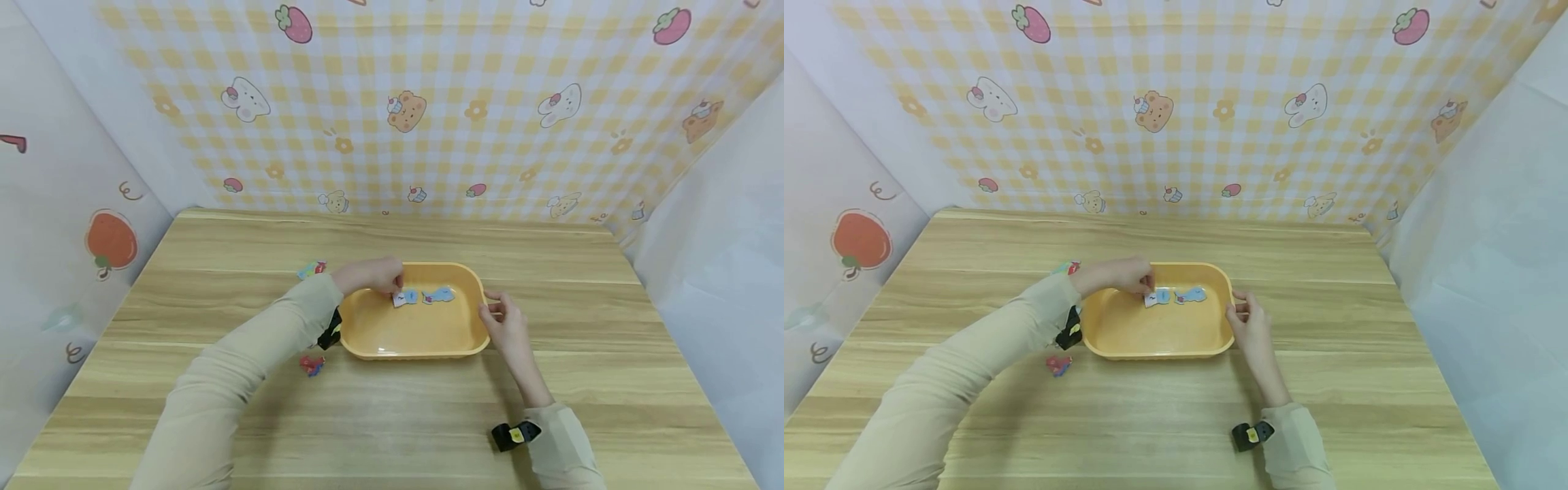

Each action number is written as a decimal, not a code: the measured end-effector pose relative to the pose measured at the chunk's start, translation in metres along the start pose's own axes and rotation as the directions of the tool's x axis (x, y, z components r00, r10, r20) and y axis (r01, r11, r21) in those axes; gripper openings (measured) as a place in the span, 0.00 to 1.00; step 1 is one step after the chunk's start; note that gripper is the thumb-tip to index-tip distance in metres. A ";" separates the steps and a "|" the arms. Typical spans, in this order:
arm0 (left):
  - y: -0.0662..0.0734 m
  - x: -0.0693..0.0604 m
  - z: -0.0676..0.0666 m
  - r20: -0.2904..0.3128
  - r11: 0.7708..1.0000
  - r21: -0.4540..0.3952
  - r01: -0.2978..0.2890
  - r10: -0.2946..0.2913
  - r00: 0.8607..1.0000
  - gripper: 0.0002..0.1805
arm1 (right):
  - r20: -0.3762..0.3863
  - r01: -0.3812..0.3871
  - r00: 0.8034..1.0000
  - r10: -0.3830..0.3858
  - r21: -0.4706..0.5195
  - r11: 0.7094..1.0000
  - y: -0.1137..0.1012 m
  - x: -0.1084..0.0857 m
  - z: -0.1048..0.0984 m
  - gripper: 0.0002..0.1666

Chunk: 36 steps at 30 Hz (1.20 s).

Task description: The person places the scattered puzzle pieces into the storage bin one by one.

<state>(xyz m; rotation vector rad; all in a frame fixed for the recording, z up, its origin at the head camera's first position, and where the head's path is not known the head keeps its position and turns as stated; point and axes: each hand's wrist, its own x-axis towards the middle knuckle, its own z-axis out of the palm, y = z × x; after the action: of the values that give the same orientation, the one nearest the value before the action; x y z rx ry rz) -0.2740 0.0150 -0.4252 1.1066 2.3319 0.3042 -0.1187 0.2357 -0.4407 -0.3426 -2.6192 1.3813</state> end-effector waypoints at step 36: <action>-0.032 -0.086 -0.036 -0.402 0.919 -0.393 -0.026 -0.147 0.904 0.12 | -0.005 0.023 1.000 -0.023 -0.010 1.000 -0.005 -0.001 -0.001 0.16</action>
<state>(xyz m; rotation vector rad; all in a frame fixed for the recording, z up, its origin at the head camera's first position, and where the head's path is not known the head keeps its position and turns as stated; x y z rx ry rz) -0.2701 -0.0713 -0.3768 0.8226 2.5081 1.0318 -0.1180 0.2329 -0.4359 -0.3154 -2.6183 1.3593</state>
